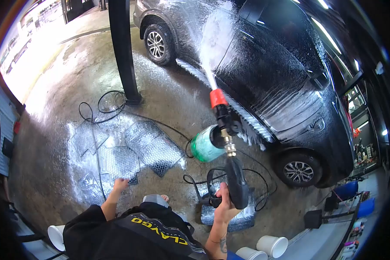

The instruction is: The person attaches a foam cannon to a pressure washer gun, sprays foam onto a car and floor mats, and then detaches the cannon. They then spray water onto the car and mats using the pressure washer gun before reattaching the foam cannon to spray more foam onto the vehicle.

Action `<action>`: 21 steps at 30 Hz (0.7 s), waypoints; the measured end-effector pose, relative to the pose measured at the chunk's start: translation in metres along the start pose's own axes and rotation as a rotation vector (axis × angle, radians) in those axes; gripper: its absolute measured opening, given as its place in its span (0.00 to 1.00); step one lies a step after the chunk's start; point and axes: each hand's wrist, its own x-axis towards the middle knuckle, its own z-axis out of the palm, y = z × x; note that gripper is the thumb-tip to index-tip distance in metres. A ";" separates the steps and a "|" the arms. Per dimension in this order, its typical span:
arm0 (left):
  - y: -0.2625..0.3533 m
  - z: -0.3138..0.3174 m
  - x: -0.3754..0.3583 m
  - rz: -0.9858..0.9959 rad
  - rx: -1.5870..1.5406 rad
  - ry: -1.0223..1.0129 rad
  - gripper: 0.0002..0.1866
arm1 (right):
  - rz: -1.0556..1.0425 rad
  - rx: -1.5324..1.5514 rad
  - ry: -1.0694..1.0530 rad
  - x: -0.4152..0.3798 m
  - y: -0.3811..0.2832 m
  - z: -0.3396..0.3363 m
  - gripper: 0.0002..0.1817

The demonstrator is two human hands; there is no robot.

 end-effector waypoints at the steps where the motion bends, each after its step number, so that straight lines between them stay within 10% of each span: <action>1: -0.008 -0.005 -0.015 0.003 -0.020 -0.047 0.27 | 0.020 -0.075 -0.010 0.000 0.004 -0.004 0.06; 14: -0.099 0.040 0.043 -0.143 0.364 -0.307 0.27 | -0.095 -0.164 0.492 -0.015 -0.043 -0.108 0.16; 21: 0.076 0.068 0.060 0.378 0.324 -0.217 0.21 | -0.179 -0.087 0.665 -0.058 -0.087 -0.194 0.16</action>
